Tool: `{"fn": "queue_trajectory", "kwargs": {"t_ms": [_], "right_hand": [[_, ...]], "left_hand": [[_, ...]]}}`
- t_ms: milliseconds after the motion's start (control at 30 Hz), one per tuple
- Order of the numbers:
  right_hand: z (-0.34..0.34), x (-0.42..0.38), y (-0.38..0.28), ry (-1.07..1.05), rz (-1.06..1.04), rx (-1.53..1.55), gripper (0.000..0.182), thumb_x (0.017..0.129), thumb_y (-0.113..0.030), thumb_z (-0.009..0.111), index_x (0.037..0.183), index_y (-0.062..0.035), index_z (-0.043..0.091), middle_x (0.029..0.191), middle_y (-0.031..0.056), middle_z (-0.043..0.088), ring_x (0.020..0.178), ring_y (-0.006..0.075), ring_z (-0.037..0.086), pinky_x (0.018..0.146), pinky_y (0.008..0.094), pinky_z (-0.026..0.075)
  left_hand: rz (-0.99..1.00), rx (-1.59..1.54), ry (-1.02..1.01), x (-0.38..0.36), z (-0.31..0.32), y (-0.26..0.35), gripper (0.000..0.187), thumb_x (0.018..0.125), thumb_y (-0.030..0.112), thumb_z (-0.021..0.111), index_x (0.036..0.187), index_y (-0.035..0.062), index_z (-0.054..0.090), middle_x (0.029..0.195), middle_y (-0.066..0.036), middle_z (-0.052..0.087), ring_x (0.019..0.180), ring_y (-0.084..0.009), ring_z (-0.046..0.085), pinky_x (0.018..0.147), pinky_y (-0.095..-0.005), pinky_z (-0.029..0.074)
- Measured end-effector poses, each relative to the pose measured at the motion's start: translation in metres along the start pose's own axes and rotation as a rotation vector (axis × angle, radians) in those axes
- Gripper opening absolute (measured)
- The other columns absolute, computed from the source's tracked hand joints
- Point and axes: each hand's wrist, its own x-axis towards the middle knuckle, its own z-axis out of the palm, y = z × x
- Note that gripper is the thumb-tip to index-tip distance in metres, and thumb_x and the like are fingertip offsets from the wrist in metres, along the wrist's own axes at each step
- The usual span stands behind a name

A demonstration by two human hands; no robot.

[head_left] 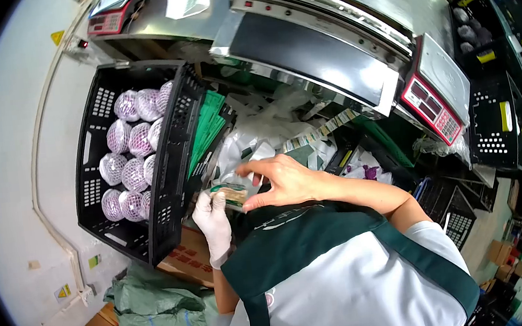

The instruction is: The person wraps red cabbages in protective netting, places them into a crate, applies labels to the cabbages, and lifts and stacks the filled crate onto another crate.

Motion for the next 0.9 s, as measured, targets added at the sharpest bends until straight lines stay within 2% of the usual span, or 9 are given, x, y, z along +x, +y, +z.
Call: {"fn": "queue_trajectory", "kwargs": {"t_ms": [133, 267, 367, 400, 433, 567, 633, 767, 900], "right_hand": [[0.034, 0.030, -0.014, -0.185, 0.053, -0.064, 0.025, 0.078, -0.026, 0.067, 0.084, -0.0023, 0.064, 0.060, 0.0140, 0.059, 0.054, 0.0266, 0.058, 0.052, 0.0315, 0.045], [0.060, 0.089, -0.019, -0.149, 0.024, -0.088, 0.011, 0.076, -0.012, 0.067, 0.079, -0.0017, 0.065, 0.065, 0.0082, 0.063, 0.053, 0.0137, 0.055, 0.050, 0.0259, 0.043], [0.064, 0.177, -0.014, 0.042, 0.168, -0.305, 0.022, 0.074, -0.018, 0.070, 0.080, 0.0012, 0.062, 0.067, 0.0117, 0.063, 0.060, 0.0164, 0.062, 0.053, 0.0284, 0.046], [0.071, 0.206, -0.013, 0.015, 0.136, -0.321, 0.026, 0.072, -0.021, 0.072, 0.081, 0.0017, 0.062, 0.067, 0.0119, 0.063, 0.059, 0.0158, 0.061, 0.053, 0.0290, 0.046], [0.081, 0.231, -0.015, -0.007, 0.110, -0.342, 0.030, 0.071, -0.023, 0.074, 0.083, 0.0022, 0.062, 0.067, 0.0121, 0.063, 0.059, 0.0153, 0.060, 0.053, 0.0295, 0.046], [0.177, 0.285, -0.022, -0.521, -0.035, -0.325, 0.036, 0.067, -0.022, 0.076, 0.092, 0.0002, 0.062, 0.074, 0.0095, 0.063, 0.065, 0.0116, 0.058, 0.059, 0.0284, 0.045], [0.236, 0.295, -0.012, -0.723, -0.059, -0.235, 0.036, 0.065, -0.023, 0.077, 0.090, -0.0012, 0.063, 0.074, 0.0112, 0.062, 0.066, 0.0154, 0.058, 0.061, 0.0308, 0.046], [0.325, 0.292, 0.027, -0.963, -0.098, -0.609, 0.055, 0.062, -0.044, 0.073, 0.098, -0.0051, 0.059, 0.081, 0.0198, 0.063, 0.078, 0.0366, 0.060, 0.070, 0.0431, 0.047], [0.341, 0.288, 0.014, -0.920, -0.180, -1.007, 0.064, 0.067, -0.053, 0.066, 0.103, -0.0028, 0.048, 0.082, 0.0200, 0.062, 0.079, 0.0340, 0.061, 0.065, 0.0468, 0.048]], "left_hand": [[-0.030, -0.090, 0.111, -0.011, -0.042, -0.026, 0.030, 0.077, 0.011, 0.068, 0.058, -0.0006, 0.048, 0.059, 0.003, 0.043, 0.057, -0.0039, 0.037, 0.046, -0.0234, 0.031], [-0.236, -0.105, -0.073, -0.021, -0.102, -0.015, 0.024, 0.070, 0.009, 0.072, 0.086, -0.0032, 0.058, 0.075, -0.002, 0.058, 0.068, -0.0061, 0.051, 0.059, -0.0217, 0.043], [-0.397, -0.253, -0.038, -0.039, -0.162, -0.013, 0.026, 0.071, 0.008, 0.072, 0.092, -0.0027, 0.061, 0.083, -0.005, 0.063, 0.075, -0.0084, 0.057, 0.067, -0.0216, 0.046], [-0.249, -0.147, 0.077, -0.050, -0.188, -0.036, 0.024, 0.072, 0.008, 0.071, 0.091, -0.0021, 0.062, 0.081, -0.005, 0.064, 0.073, -0.0079, 0.058, 0.064, -0.0222, 0.047], [-0.509, -0.238, 0.240, -0.054, -0.215, -0.015, 0.020, 0.073, 0.006, 0.068, 0.090, -0.0018, 0.062, 0.078, -0.005, 0.064, 0.070, -0.0078, 0.059, 0.060, -0.0222, 0.048], [-0.327, 0.025, 0.871, -0.089, -0.318, -0.005, 0.015, 0.076, 0.005, 0.061, 0.089, -0.0026, 0.061, 0.076, -0.004, 0.063, 0.063, -0.0065, 0.056, 0.057, -0.0211, 0.045], [-0.290, -0.076, 1.098, -0.104, -0.349, -0.003, 0.013, 0.080, 0.003, 0.061, 0.092, -0.0012, 0.061, 0.079, -0.002, 0.063, 0.065, -0.0055, 0.054, 0.058, -0.0203, 0.044], [-0.351, -0.082, 1.053, -0.115, -0.363, -0.005, 0.013, 0.080, 0.003, 0.063, 0.092, -0.0019, 0.061, 0.081, -0.002, 0.063, 0.067, -0.0054, 0.054, 0.061, -0.0196, 0.044], [-0.429, -0.157, 0.999, -0.115, -0.341, -0.022, 0.015, 0.079, 0.003, 0.064, 0.092, -0.0033, 0.061, 0.081, -0.003, 0.063, 0.070, -0.0063, 0.056, 0.065, -0.0201, 0.045]]}}
